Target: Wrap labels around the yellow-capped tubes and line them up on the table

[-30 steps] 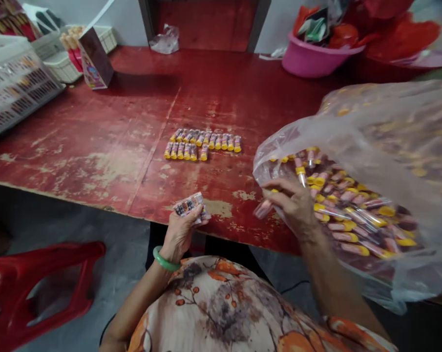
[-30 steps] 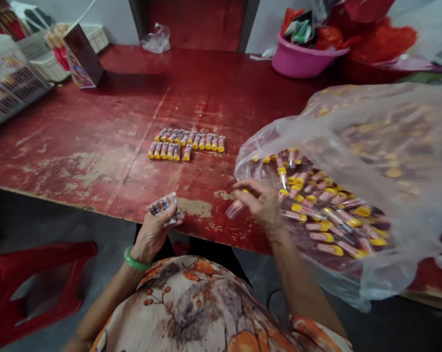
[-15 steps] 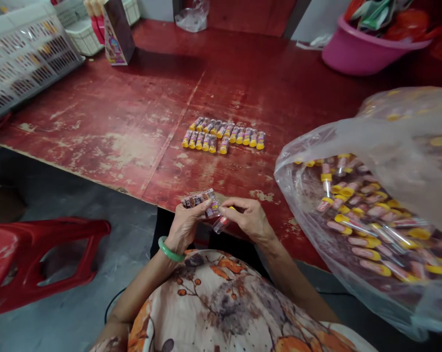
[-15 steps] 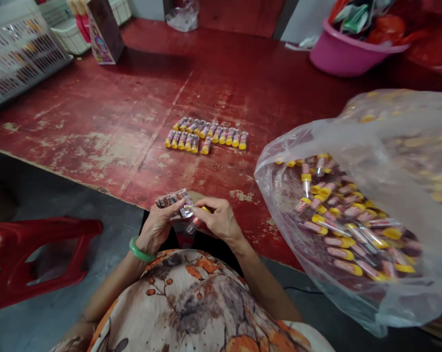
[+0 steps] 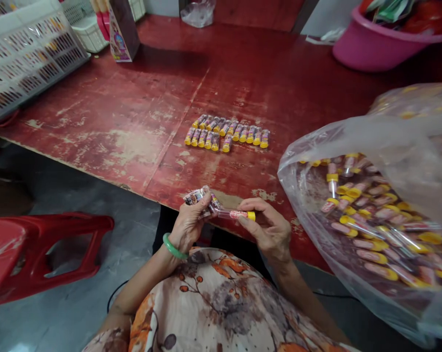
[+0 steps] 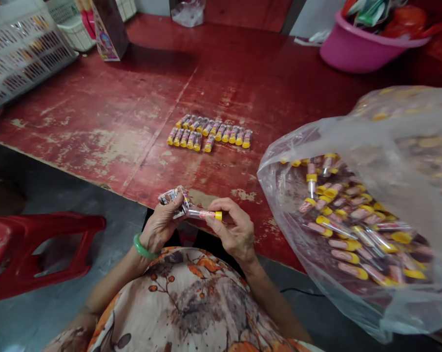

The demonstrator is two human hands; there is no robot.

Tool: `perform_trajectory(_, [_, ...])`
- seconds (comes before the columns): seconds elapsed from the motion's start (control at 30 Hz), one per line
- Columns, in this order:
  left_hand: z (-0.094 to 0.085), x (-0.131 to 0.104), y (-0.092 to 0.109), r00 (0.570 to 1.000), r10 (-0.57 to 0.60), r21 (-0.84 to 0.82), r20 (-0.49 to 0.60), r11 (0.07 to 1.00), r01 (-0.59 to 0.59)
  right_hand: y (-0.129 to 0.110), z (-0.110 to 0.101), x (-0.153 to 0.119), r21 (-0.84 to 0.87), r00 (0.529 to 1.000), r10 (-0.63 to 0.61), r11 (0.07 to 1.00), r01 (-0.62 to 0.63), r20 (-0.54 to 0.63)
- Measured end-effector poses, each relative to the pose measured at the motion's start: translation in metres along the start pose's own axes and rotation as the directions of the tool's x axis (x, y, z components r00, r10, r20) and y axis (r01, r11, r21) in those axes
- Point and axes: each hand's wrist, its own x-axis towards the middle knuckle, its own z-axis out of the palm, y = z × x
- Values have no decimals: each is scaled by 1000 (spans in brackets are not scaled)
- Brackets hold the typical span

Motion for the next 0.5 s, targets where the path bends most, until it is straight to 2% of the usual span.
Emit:
perform_trajectory(0.07, [1, -3, 1, 1000, -24, -6, -14, 1000, 24, 0, 4, -3, -146, 987, -154, 979, 145, -48])
perform_trajectory(0.13, [3, -6, 2, 999, -40, -7, -30, 999, 40, 1, 7, -7, -292, 953, -299, 917, 272, -49])
perform_trajectory(0.2, [4, -10, 3, 999, -31, -2, -37, 1000, 31, 2, 11, -12, -380, 921, -388, 857, 348, -32])
perform_trajectory(0.37, [4, -16, 2, 998, 63, 39, -10, 997, -63, 7, 24, -22, -540, 883, -469, 749, 384, -22])
perform_trajectory(0.5, [3, -18, -3, 990, 137, 69, 19, 988, -138, 19, 34, -27, -531, 895, -443, 770, 353, -47])
